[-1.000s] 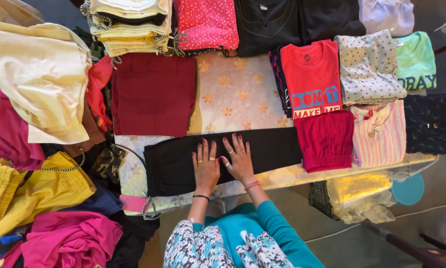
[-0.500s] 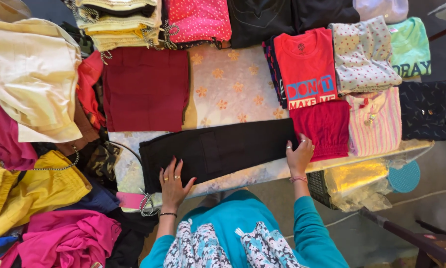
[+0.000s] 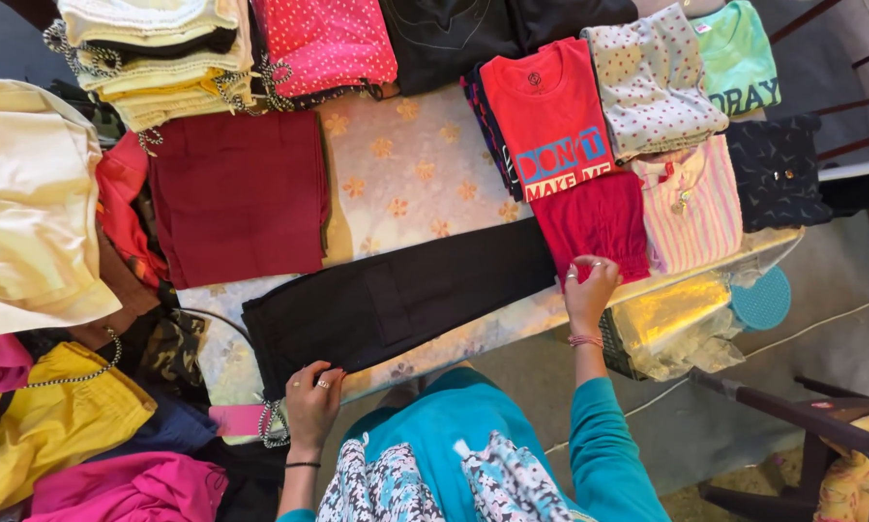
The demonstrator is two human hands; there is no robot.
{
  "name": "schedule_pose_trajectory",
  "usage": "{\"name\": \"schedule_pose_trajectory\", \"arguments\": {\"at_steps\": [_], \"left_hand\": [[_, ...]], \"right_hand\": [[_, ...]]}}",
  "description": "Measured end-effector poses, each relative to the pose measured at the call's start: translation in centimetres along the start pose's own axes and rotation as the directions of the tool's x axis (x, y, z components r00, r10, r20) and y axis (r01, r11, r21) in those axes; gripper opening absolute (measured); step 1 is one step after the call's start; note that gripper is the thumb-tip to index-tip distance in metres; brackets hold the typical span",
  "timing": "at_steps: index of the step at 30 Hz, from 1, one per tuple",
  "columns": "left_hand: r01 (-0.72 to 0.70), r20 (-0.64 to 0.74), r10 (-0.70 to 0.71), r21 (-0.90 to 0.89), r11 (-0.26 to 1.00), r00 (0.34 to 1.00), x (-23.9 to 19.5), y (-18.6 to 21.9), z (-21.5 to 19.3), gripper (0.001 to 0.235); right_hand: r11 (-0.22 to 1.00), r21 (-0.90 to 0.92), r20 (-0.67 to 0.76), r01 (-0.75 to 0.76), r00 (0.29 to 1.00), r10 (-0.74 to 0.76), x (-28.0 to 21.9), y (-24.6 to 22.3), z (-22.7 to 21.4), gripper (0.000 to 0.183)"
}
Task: The person folds a black t-shirt and places it on a stack. They then fold a pair of black shorts, securing them with a chain accessory before stacking them. Next, they fold a pair of yellow shorts and place them on the table. Finally, the person unfolds a pink t-shirt and lays it flat on the table.
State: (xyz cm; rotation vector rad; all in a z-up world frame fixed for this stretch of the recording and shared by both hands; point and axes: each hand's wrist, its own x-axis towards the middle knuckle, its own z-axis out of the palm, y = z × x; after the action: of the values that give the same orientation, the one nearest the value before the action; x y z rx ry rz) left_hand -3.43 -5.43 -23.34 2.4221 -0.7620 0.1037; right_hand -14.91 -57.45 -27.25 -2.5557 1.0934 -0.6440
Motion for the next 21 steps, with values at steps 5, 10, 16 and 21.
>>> {"name": "schedule_pose_trajectory", "arguments": {"at_steps": [5,10,16,21], "left_hand": [[0.091,0.006,-0.091,-0.064,0.994,0.996,-0.5,0.4,0.2,0.012],[0.192,-0.048,-0.196,-0.081,0.978,0.979,-1.3,0.0,1.7,0.011],[0.242,-0.072,-0.250,-0.105,0.965,0.966,-1.3,-0.5,2.6,0.009],[0.238,-0.085,-0.249,-0.124,0.963,0.965,-1.5,0.4,2.0,0.007]], "right_hand": [[0.976,-0.010,0.052,0.219,0.975,-0.218,-1.0,-3.3,-1.6,0.014],[0.900,0.057,0.196,0.432,0.879,-0.434,-1.3,-3.4,-1.0,0.017],[0.650,-0.055,0.333,0.758,0.627,-0.704,-0.4,-1.8,-1.3,0.023],[0.679,-0.048,0.306,0.733,0.657,-0.688,-0.6,-3.1,-1.7,0.010]]}}
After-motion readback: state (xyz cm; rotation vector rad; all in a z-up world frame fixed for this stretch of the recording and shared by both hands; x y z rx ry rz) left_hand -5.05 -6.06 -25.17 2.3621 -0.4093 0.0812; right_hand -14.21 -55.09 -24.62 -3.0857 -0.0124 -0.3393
